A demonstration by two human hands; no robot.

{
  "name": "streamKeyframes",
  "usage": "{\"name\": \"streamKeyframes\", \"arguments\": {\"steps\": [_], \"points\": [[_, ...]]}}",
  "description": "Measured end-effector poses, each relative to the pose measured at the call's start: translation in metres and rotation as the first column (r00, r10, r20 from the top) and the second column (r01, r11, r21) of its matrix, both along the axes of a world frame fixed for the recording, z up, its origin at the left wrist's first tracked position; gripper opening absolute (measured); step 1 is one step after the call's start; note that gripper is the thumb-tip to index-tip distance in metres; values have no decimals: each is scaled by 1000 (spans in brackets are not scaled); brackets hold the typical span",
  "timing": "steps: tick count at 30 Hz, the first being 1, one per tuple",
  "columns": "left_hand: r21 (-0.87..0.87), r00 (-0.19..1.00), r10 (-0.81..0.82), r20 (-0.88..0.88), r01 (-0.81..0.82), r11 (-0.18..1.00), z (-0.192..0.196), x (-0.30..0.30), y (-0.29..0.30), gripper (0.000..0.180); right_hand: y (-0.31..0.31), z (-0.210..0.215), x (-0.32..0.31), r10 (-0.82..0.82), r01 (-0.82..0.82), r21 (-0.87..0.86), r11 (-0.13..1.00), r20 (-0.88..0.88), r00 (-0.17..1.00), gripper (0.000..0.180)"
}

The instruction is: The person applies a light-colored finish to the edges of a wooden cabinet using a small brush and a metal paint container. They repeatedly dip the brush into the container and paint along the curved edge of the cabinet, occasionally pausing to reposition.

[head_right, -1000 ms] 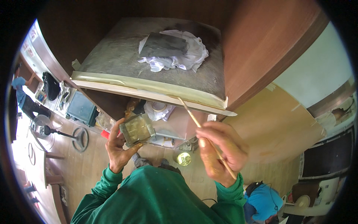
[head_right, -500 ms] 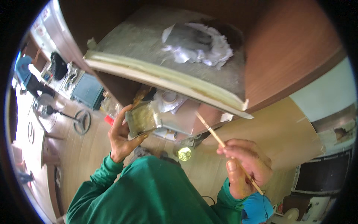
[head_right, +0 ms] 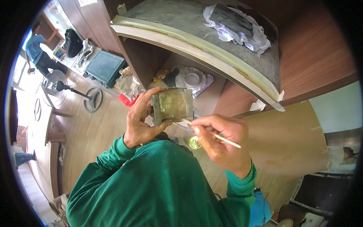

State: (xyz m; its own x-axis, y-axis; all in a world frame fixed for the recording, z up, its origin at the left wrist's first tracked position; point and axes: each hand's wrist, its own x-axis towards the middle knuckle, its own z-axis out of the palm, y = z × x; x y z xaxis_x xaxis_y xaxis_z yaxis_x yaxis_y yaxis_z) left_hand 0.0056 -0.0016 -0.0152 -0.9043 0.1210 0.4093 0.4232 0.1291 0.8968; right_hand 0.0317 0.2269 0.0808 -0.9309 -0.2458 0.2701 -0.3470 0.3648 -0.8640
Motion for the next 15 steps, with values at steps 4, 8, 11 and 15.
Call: {"name": "streamKeyframes", "arguments": {"steps": [4, 8, 11, 15], "points": [[-35, 999, -28, -30, 27, 999, 3, -10, -8, 84, -16, -1, 0, -56, 56, 25, 998, -4, 998, 9], [-39, 996, -50, -72, 47, 998, 4, -20, -15, 84, -23, 6, -3, -113, 116, 74, 990, -41, 993, 9], [-35, 995, -100, -3, 100, 994, 1, -18, -24, 84, -37, 1, -1, -178, 177, 34, 984, 12, 984, 10], [-17, 990, -132, 54, 133, 991, -1, -23, -33, 85, -48, -1, 9, -178, 175, 52, 983, 51, 983, 12]]}}
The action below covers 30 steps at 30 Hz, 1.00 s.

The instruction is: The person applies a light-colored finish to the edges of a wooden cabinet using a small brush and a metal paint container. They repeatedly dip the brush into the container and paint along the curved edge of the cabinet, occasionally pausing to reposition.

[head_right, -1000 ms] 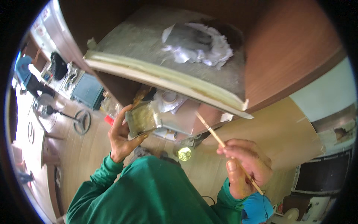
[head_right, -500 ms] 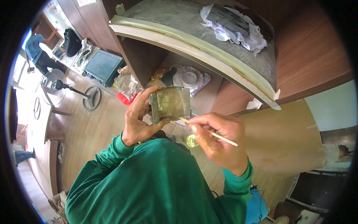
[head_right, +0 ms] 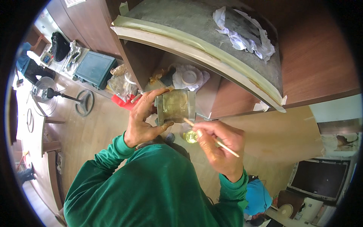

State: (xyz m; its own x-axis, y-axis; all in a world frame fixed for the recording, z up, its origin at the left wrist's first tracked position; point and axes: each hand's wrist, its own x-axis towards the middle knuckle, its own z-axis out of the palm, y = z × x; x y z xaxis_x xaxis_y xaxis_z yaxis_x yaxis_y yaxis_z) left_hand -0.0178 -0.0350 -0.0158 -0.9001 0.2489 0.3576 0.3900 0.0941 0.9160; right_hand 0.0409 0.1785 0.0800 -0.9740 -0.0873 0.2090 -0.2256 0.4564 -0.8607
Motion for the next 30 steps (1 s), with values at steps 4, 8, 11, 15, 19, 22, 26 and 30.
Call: {"name": "streamKeyframes", "arguments": {"steps": [4, 8, 11, 15, 19, 22, 26, 30], "points": [[52, 1000, -17, -9, 18, 998, -8, -2, -6, 86, -9, -6, 5, -58, 59, -15, 998, 30, 998, 15], [25, 999, 39, 22, -39, 999, -11, 1, -15, 88, -18, -3, 23, -62, 58, -65, 996, -54, 997, 17], [-9, 995, 94, -13, -94, 995, -8, -2, -19, 89, -16, -4, 35, -55, 53, -28, 998, -76, 996, 17], [-4, 987, 150, -62, -151, 989, -1, -7, -15, 91, -14, -2, 44, -47, 44, -20, 999, -152, 987, 16], [24, 982, 166, -95, -164, 986, 6, -7, -4, 91, -3, -2, 35, 36, -28, 41, 999, -228, 973, 21], [199, 977, 196, -85, -176, 964, 5, -8, 5, 91, 21, 7, 35, 26, -39, -30, 999, -339, 940, 22], [210, 961, 272, -51, -256, 944, 3, -2, 18, 91, 51, 49, 14, -98, -6, -243, 970, -411, 906, 14], [233, 940, 339, -30, -323, 917, -11, 15, 28, 90, 86, 70, -42, 32, -92, -115, 989, -441, 897, 11]]}}
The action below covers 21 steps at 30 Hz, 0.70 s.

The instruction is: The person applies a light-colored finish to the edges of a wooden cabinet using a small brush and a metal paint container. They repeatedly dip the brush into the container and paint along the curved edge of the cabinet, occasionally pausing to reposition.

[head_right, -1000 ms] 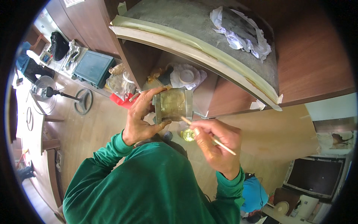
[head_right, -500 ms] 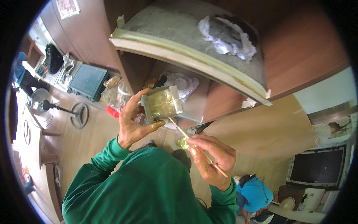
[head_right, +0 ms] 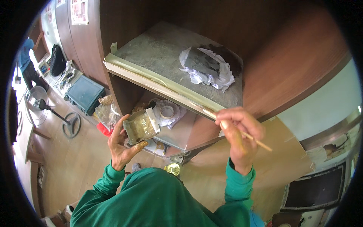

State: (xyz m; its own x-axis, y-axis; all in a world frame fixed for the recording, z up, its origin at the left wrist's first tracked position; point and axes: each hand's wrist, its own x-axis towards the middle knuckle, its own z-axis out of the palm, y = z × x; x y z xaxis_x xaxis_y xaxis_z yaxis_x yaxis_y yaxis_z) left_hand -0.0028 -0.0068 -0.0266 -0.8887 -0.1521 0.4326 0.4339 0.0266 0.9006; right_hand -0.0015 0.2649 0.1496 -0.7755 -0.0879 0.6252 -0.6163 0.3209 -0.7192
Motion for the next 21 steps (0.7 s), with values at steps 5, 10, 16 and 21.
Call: {"name": "streamKeyframes", "arguments": {"steps": [5, 10, 16, 21], "points": [[89, 987, 68, 148, -82, 993, -22, 21, 3, 87, 8, 2, -25, 76, -78, 14, 997, 119, 990, 11], [-1, 977, 128, 168, -130, 992, -36, 25, 1, 87, 9, -5, -36, 114, -113, -20, 993, 140, 983, 12], [10, 980, 105, 170, -108, 994, -33, 18, 5, 88, 3, -6, -41, 108, -107, -14, 994, 137, 985, 12], [-2, 981, 78, 178, -79, 997, -29, 14, 8, 88, 3, -8, -40, 124, -124, -15, 992, 133, 983, 13]]}}
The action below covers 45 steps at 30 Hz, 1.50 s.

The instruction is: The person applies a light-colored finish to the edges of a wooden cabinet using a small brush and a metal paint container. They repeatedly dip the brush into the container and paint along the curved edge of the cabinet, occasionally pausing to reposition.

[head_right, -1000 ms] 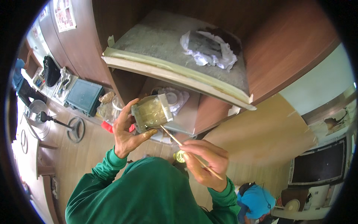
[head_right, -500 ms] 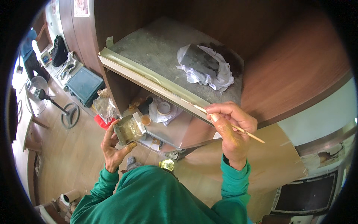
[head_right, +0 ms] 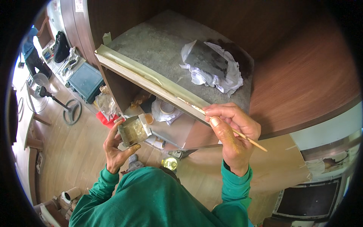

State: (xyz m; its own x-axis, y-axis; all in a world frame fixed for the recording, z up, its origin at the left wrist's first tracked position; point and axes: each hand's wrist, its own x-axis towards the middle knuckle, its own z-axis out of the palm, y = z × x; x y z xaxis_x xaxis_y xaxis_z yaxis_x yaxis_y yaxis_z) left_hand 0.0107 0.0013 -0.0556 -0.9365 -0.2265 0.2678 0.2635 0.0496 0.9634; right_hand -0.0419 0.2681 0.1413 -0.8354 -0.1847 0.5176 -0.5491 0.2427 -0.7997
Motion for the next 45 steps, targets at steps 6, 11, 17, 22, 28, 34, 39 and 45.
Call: {"name": "streamKeyframes", "arguments": {"steps": [6, 11, 17, 22, 28, 34, 39, 45], "points": [[-11, 1000, 5, 9, -5, 1000, -2, 0, 1, 89, -3, 0, 2, -18, 18, -16, 1000, 5, 1000, 13], [7, 1000, 3, 16, -3, 1000, -4, 2, 2, 90, 9, 5, 10, -51, 51, 41, 998, 7, 999, 13], [9, 1000, -16, 27, 16, 1000, -4, 4, 3, 89, -5, 5, 4, -23, 23, -7, 1000, 20, 1000, 13], [-21, 995, -65, 73, 66, 998, -1, 7, 0, 90, -9, 3, 0, -15, 18, -34, 999, 63, 998, 13], [-17, 991, -90, 96, 92, 996, -7, 9, -3, 91, -3, 3, 0, -5, 5, 25, 1000, 29, 1000, 13], [-25, 991, -100, 91, 103, 994, -7, 6, -2, 90, 5, 8, 10, -48, 47, 20, 999, 41, 998, 12], [4, 999, -33, 31, 32, 999, -5, 4, 5, 88, -5, 3, 5, -11, 11, 7, 1000, 45, 999, 12], [-10, 999, -31, 37, 32, 999, -9, 8, 3, 89, 8, 4, 20, -55, 55, 15, 998, 35, 998, 12]]}}
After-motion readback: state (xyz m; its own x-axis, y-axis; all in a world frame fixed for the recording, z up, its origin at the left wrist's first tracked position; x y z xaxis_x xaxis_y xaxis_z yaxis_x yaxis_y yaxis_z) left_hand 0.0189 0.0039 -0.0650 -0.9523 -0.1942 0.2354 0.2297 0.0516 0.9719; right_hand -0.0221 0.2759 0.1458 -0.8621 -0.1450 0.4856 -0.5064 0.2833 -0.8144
